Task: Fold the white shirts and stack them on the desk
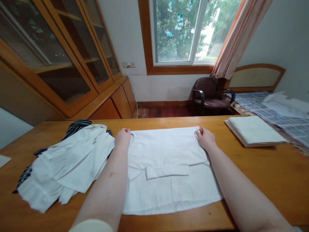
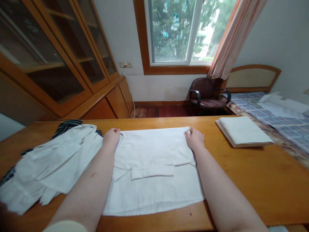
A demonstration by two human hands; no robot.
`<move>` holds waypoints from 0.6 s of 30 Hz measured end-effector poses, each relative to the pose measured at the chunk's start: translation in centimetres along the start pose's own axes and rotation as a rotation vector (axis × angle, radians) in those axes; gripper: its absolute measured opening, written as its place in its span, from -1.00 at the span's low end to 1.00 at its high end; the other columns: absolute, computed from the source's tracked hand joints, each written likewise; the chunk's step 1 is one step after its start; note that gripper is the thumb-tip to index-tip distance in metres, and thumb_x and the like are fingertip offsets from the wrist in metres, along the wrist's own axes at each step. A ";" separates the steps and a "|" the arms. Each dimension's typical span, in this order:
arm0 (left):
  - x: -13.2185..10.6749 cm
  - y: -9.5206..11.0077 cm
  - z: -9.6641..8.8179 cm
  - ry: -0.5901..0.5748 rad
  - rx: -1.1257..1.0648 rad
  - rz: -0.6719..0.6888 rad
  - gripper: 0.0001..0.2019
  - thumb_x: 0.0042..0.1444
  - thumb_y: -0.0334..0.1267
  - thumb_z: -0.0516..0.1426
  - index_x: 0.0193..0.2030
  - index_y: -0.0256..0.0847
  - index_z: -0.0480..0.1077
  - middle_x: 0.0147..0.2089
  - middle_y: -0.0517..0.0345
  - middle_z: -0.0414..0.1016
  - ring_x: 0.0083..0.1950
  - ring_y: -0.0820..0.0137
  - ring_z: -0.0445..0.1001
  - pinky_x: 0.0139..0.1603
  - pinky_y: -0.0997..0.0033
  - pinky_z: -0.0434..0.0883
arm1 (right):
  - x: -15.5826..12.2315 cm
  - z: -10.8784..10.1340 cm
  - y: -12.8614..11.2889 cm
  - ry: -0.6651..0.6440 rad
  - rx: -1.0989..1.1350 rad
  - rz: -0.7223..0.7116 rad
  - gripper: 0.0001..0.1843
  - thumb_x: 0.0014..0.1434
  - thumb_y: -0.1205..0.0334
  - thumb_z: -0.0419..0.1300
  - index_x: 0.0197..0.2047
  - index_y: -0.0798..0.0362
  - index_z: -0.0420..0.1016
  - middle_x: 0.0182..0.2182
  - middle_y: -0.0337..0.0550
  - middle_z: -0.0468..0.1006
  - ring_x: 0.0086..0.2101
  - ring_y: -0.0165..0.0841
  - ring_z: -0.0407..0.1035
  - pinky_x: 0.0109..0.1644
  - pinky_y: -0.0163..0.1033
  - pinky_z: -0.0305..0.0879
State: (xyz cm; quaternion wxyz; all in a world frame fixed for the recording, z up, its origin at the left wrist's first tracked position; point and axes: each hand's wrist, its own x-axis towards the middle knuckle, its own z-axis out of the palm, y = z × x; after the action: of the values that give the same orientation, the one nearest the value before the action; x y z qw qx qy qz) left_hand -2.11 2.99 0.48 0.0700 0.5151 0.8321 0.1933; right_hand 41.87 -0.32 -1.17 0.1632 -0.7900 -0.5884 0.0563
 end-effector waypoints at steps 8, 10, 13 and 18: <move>1.3 -1.3 -0.5 -0.066 -0.121 -0.030 -0.82 -0.02 -0.12 0.15 -0.33 -0.16 0.46 -0.17 0.00 0.56 -0.12 0.16 0.49 -0.12 0.27 0.37 | 0.3 0.3 0.3 0.005 0.033 -0.028 -0.44 0.22 -0.07 -0.06 0.14 0.09 0.32 0.02 0.06 0.45 0.04 -0.10 0.26 0.13 -0.01 0.04; 1.4 -1.3 -0.3 -0.066 -0.131 -0.036 -0.82 -0.03 -0.13 0.15 -0.33 -0.16 0.46 -0.17 -0.01 0.56 -0.13 0.15 0.49 -0.13 0.25 0.37 | 0.3 0.3 0.4 0.011 0.033 -0.029 -0.45 0.22 -0.07 -0.06 0.13 0.10 0.33 0.01 0.07 0.45 0.03 -0.10 0.26 0.12 -0.02 0.04; 1.5 -1.3 0.2 -0.060 -0.161 -0.035 -0.75 -0.02 -0.06 0.14 -0.28 -0.16 0.46 -0.17 -0.01 0.56 -0.12 0.13 0.49 -0.13 0.22 0.37 | 0.3 0.3 0.4 0.008 0.024 -0.028 -0.45 0.22 -0.06 -0.06 0.13 0.10 0.33 0.02 0.07 0.44 0.04 -0.10 0.26 0.12 -0.02 0.04; 1.6 -1.8 0.6 -0.115 -0.350 -0.020 -0.64 -0.13 -0.10 0.21 -0.17 -0.18 0.47 -0.26 0.06 0.57 -0.23 0.24 0.52 -0.20 0.30 0.39 | 0.1 0.1 0.3 0.003 0.024 -0.038 -0.45 0.22 -0.06 -0.06 0.12 0.11 0.34 0.01 0.08 0.45 0.03 -0.11 0.26 0.12 -0.02 0.05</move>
State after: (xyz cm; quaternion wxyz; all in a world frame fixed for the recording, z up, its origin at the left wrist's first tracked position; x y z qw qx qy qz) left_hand -4.14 3.88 -0.66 0.2079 0.4968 0.7856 0.3045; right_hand 42.12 -0.26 -1.37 0.1743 -0.7768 -0.6023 0.0590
